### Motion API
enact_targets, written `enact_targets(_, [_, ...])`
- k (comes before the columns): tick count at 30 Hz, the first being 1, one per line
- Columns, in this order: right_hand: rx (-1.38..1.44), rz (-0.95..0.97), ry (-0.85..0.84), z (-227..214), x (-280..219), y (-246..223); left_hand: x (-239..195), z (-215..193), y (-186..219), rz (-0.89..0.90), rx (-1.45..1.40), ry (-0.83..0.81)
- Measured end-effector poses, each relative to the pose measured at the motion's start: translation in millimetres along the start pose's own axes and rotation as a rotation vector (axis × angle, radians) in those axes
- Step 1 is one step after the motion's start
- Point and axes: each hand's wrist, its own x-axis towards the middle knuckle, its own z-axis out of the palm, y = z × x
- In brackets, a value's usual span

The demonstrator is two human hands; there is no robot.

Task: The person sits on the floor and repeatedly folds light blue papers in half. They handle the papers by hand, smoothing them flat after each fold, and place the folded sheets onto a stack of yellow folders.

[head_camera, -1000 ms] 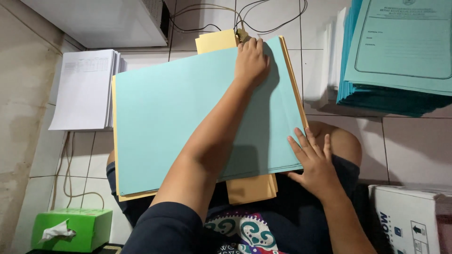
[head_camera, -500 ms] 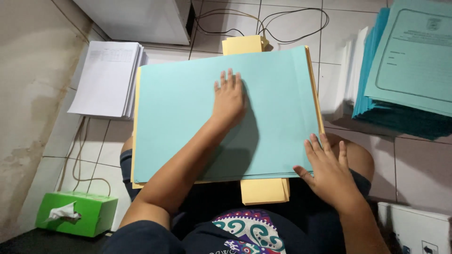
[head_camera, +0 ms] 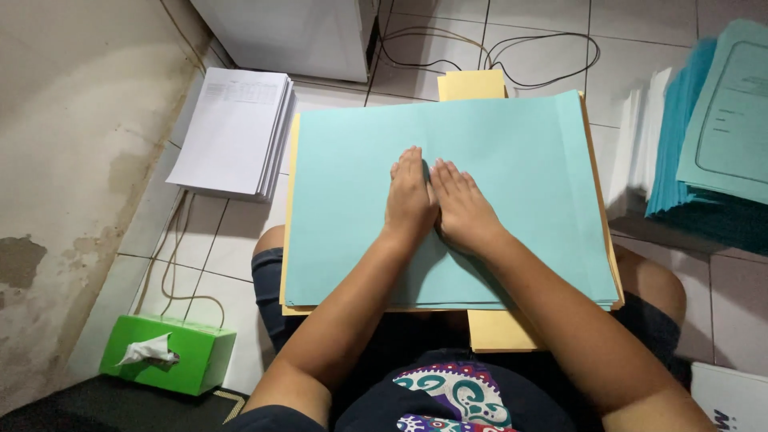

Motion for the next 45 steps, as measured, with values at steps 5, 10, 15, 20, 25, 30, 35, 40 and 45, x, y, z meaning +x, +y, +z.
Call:
enact_targets(5, [0.055, 0.033, -0.063, 3.2, 83.7, 22.0, -1.0, 12.0, -1.8, -0.045, -0.064, 0.116])
enact_targets(10, [0.026, 0.141, -0.033, -18.0, 99.8, 52.6, 3.0, 5.1, 8.1, 0.017, 0.148, 0.091])
enact_targets(15, [0.036, 0.567, -0.03, -34.1, 42.9, 112.9, 4.3, -8.8, 11.3, 0.028, 0.194, 0.021])
enact_targets(20, [-0.081, 0.505, -0.083, -57.2, -69.9, 103.2, 2.9, -9.5, 4.3, 0.051, 0.186, 0.002])
enact_targets(25, [-0.143, 0.425, -0.11, -82.7, -154.9, 61.9, 0.8, -16.4, 17.1, 0.065, 0.205, -0.057])
enact_targets(30, [0.009, 0.408, -0.001, -80.3, -159.8, 61.9, -10.9, -0.2, 85.3, 0.494, 0.155, -0.367])
enact_targets(35, [0.42, 0.523, 0.23, -87.0, -169.4, 86.6, 5.6, 70.7, 140.9, 0.629, 0.04, -0.379])
enact_targets(40, [0.3, 0.744, 0.569, -128.0, -216.0, 162.6, 44.4, 143.9, 213.0, 0.511, -0.194, -0.324])
enact_targets(45, [-0.054, 0.829, 0.492, -126.5, -241.4, 216.1, 73.3, 275.5, 249.4, -0.093, -0.405, -0.649])
